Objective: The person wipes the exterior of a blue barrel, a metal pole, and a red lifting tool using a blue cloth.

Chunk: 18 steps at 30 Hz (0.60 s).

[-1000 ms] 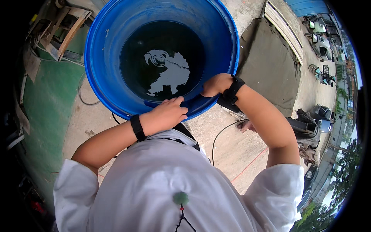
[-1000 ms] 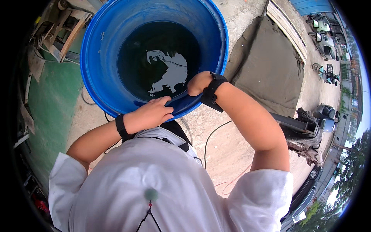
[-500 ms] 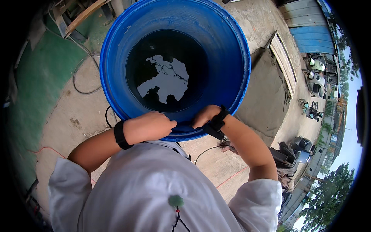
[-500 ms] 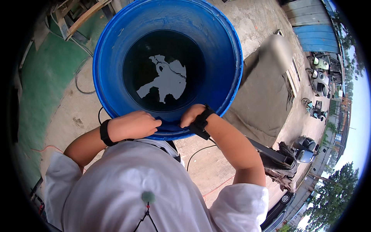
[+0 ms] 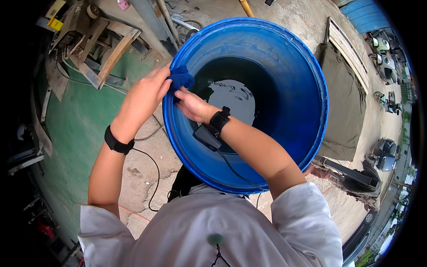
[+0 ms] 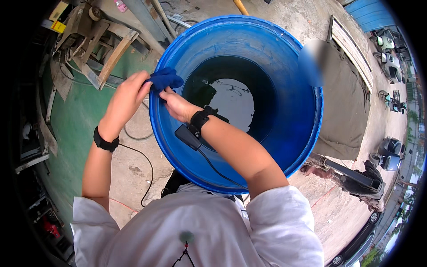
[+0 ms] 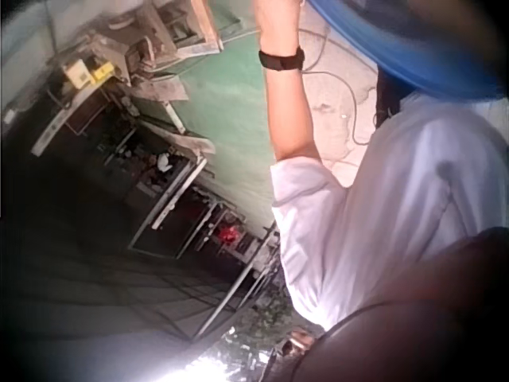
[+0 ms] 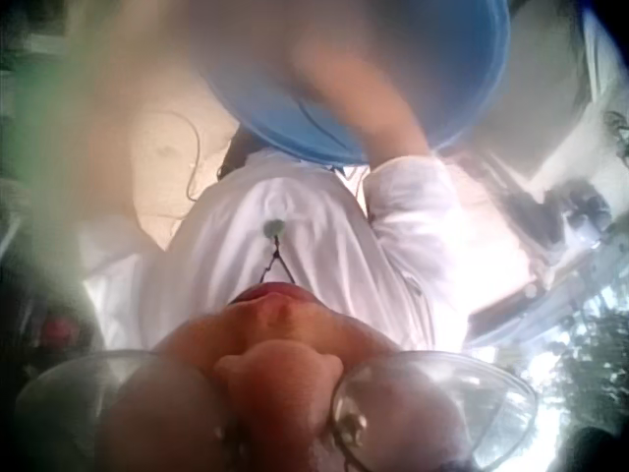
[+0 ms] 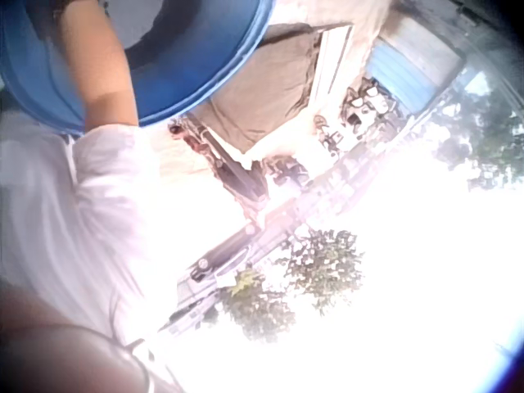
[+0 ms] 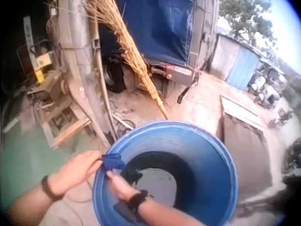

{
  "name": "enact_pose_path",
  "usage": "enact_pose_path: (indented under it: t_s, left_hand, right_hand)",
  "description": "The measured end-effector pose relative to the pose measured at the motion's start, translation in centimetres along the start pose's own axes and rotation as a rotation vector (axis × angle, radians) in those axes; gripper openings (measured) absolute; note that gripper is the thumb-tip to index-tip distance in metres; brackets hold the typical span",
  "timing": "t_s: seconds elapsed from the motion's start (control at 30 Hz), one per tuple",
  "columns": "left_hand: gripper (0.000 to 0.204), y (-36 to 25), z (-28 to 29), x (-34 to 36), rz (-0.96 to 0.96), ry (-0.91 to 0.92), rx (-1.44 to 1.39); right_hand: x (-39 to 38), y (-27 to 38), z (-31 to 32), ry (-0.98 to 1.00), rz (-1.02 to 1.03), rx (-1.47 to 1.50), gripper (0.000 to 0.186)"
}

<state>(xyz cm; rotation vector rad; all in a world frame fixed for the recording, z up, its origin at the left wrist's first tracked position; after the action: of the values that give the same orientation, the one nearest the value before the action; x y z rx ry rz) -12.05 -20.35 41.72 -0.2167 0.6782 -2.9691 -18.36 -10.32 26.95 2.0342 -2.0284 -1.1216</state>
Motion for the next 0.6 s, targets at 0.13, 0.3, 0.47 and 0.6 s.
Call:
enact_pose_path:
  t_s: [0.13, 0.3, 0.47, 0.6]
  left_hand:
    - [0.015, 3.2, -0.9, 9.6, -0.353, -0.02, -0.046]
    - [0.016, 1.4, -4.9, 20.8, -0.604, 0.191, 0.22]
    - [0.018, -3.0, -9.5, 26.9, -0.638, 0.248, 0.341]
    - [0.022, -8.7, -12.9, 28.7, -0.826, 0.157, 0.352]
  right_hand:
    - [3.3, 7.2, 0.9, -0.17, 0.345, 0.258, 0.047]
    - [7.5, 14.6, 8.4, -0.329, 0.565, 0.59, 0.04]
    - [4.3, 19.4, 16.5, -0.47, 0.81, 0.668, 0.034]
    - [-1.9, 21.4, 22.9, -0.709, 1.027, 0.567, 0.033]
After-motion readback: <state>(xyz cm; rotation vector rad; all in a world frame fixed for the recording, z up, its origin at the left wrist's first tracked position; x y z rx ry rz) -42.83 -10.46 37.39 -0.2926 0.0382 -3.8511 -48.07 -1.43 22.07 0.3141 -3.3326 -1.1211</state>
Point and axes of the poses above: each hand's wrist, its own x-axis towards the middle knuckle, its own z-axis out of the back of the hand, y = z × x, the point moved 1 cm from there along x, towards the middle knuckle, and after that the axes turned 6 degrees about -z, right-handed, at the moved point
